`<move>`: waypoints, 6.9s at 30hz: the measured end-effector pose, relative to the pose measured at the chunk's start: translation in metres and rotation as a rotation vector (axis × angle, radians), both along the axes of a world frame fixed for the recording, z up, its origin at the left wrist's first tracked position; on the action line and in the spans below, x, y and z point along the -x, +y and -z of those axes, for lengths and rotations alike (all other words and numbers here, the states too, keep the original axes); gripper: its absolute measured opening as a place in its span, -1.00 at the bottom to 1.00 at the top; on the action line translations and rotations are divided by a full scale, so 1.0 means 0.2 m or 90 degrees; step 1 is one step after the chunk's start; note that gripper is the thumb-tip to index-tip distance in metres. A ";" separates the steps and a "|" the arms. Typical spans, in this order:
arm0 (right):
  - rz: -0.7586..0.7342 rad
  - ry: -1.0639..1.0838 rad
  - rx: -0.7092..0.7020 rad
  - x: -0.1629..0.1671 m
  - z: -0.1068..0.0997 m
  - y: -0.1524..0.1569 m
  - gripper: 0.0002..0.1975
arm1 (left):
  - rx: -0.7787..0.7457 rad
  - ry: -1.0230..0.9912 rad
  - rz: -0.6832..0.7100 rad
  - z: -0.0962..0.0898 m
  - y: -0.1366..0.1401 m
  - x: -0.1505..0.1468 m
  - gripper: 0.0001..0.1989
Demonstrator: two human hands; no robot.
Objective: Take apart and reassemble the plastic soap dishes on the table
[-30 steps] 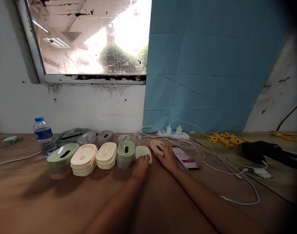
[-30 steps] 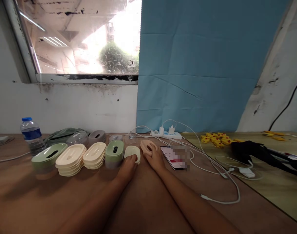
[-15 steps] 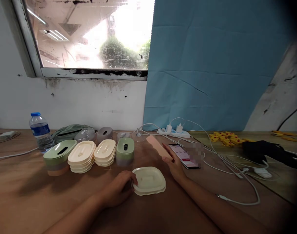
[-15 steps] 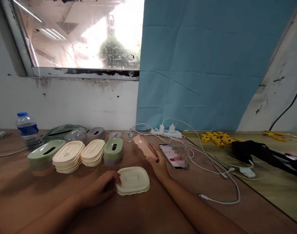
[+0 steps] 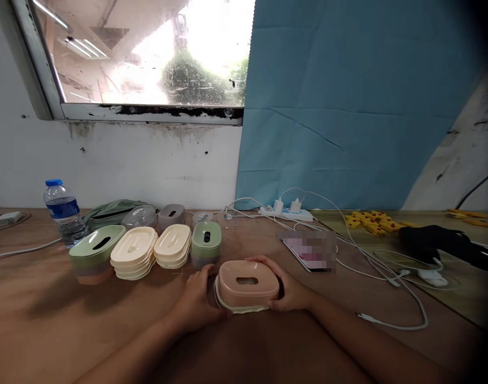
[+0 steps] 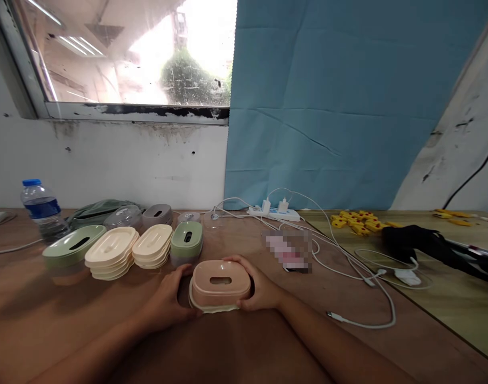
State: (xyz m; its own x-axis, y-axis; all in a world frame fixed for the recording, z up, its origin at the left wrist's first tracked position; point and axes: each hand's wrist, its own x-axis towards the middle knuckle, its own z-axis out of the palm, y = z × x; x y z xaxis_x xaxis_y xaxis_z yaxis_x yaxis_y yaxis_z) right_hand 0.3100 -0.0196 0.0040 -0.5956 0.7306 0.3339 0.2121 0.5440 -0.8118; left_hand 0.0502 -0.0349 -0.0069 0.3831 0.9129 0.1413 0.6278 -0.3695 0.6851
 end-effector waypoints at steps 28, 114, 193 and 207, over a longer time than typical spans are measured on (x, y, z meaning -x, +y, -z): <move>0.072 -0.054 -0.103 0.07 0.05 0.03 -0.15 | -0.075 -0.152 0.052 -0.06 0.02 0.02 -0.31; 0.091 -0.158 -0.062 0.15 -0.28 -0.19 -0.19 | 0.077 -0.178 0.224 -0.04 0.09 0.15 0.05; 0.726 -0.118 -0.296 0.09 0.01 0.42 -0.34 | -0.265 -0.268 0.010 -0.08 0.10 0.23 -0.74; 0.856 -0.253 -0.115 0.09 0.08 0.76 -0.31 | -0.233 -0.283 0.016 -0.08 0.09 0.21 -0.70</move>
State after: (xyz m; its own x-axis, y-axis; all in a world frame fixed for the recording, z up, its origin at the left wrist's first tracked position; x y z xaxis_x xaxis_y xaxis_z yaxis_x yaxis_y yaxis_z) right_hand 0.2918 0.1323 -0.0127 0.4355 0.7737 0.4602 0.8395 -0.1645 -0.5179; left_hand 0.0078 -0.0172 0.0093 0.2357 0.7652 0.5990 0.2973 -0.6436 0.7052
